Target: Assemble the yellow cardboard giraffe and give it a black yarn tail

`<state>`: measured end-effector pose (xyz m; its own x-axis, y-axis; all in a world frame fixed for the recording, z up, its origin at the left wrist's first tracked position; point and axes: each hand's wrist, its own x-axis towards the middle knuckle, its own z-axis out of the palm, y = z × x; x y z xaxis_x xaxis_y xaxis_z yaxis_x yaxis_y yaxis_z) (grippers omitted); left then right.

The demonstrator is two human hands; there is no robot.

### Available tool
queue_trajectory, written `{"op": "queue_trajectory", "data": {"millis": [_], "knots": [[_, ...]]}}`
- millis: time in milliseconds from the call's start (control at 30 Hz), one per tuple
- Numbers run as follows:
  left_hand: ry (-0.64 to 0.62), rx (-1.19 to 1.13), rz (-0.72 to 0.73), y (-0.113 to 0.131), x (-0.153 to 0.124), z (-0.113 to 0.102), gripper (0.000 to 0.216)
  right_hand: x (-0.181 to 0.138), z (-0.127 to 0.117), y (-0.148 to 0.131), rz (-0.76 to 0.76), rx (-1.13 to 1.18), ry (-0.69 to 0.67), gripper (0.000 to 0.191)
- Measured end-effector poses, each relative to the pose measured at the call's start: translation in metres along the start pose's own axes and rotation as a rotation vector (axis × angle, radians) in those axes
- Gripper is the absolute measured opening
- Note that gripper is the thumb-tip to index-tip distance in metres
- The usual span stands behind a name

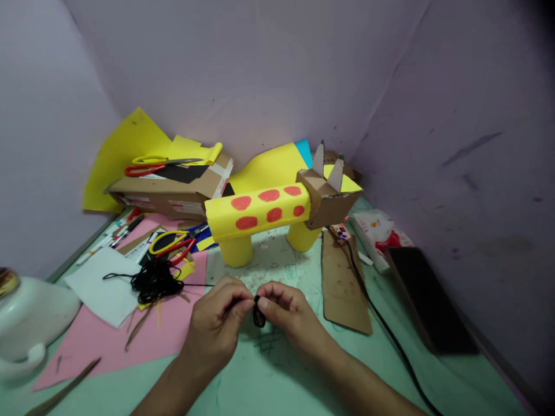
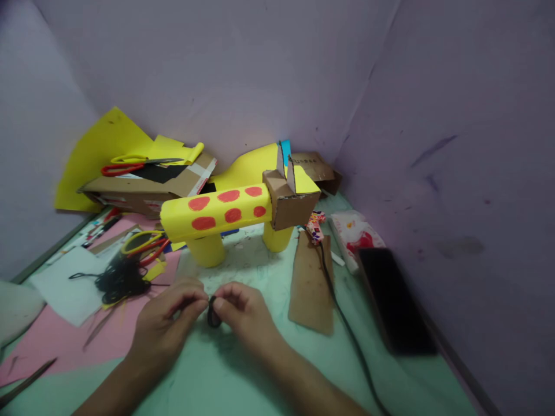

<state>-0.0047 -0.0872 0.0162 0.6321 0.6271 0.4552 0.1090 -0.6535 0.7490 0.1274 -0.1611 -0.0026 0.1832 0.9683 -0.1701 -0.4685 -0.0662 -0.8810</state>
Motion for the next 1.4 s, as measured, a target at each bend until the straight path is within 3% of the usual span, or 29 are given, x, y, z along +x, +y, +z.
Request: {"op": "queue_trajectory", "data": {"millis": [300,533,800,1000,1200,1400], "knots": [[0.037,-0.048,0.041,-0.003,-0.003,0.004,0.014,0.002,0.001,0.003,0.029,0.091,-0.015,0.039],[0.082,-0.210,-0.188,-0.001,-0.003,0.010,0.007,-0.002,0.000,0.000,0.000,0.054,0.004,0.036],[0.050,-0.141,-0.090,0.000,-0.003,0.010,0.017,-0.001,0.003,-0.004,-0.053,-0.022,0.039,0.033],[0.108,-0.164,-0.287,0.002,-0.007,0.010,0.011,0.000,0.003,-0.006,-0.058,-0.071,0.055,0.031],[0.152,0.031,-0.036,0.008,-0.002,0.007,0.013,0.001,0.003,-0.006,-0.071,-0.101,0.024,0.033],[0.143,0.033,0.028,0.007,0.000,0.005,0.016,0.000,0.001,-0.003,-0.063,-0.077,0.013,0.033]]}}
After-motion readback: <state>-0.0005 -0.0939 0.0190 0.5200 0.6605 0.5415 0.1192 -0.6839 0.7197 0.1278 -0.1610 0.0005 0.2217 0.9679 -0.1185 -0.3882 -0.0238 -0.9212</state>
